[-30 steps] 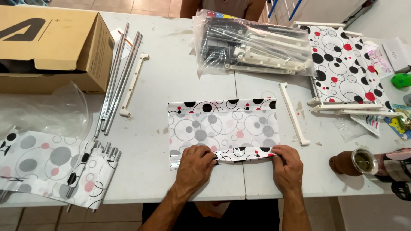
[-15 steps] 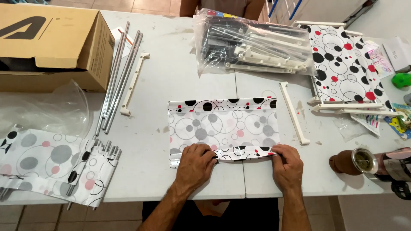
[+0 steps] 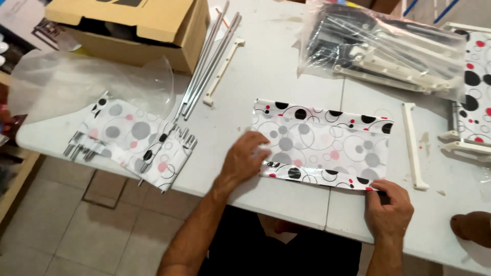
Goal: Assembling a modular organizer shelf by inserting metal support rods into fabric sleeves.
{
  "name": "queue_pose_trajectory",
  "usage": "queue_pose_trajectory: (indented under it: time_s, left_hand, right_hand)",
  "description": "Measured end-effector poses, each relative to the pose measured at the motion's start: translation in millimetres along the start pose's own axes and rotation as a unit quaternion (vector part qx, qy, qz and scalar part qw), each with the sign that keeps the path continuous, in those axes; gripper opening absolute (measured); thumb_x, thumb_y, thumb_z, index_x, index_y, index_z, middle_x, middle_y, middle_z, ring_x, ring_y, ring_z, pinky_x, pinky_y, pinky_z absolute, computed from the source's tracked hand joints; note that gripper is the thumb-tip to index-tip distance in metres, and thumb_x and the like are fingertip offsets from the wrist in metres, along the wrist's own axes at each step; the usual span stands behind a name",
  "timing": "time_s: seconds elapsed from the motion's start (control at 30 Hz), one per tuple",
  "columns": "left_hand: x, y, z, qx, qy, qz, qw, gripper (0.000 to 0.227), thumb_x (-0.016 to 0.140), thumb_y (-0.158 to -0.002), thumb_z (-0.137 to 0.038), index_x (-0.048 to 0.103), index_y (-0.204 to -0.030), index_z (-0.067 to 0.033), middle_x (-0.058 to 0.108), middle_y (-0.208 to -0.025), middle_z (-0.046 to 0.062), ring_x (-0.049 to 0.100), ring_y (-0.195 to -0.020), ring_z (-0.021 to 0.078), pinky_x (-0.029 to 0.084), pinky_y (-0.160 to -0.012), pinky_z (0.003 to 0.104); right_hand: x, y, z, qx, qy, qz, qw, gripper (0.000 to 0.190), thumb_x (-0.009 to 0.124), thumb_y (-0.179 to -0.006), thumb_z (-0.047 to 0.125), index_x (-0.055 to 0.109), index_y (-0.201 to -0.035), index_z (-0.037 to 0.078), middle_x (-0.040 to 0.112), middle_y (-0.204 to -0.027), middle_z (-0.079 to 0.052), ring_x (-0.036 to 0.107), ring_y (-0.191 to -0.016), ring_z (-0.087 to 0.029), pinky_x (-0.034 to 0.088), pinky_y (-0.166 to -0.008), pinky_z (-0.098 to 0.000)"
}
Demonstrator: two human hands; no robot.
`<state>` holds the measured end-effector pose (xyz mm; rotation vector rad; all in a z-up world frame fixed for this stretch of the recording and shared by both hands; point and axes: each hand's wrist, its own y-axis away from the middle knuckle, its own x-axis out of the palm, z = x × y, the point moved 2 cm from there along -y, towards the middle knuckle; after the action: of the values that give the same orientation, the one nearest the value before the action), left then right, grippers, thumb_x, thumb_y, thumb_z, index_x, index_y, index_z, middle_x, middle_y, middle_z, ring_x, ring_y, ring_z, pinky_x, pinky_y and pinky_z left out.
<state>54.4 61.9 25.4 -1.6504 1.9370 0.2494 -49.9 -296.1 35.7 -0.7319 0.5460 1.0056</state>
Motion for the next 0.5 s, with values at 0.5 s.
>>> queue_pose_trajectory:
  time_s: [0.5]
  left_hand:
    - [-114.8, -63.7, 153.3, -0.077, -0.483, -0.086, 0.868, 0.021, 0.071, -0.092, -0.026, 0.069, -0.105, -0.0094, 0.063, -0.103, 0.010, 0.059, -0.097, 0.0313, 0.051, -0.079, 0.046]
  right_hand:
    - [0.8, 2.6, -8.9, 0.004, -0.008, -0.011, 1.000, 0.018, 0.065, -0.091, 0.000, 0.076, -0.103, 0.008, 0.074, -0.112, -0.008, 0.064, -0.120, -0.024, 0.052, -0.105, -0.0355]
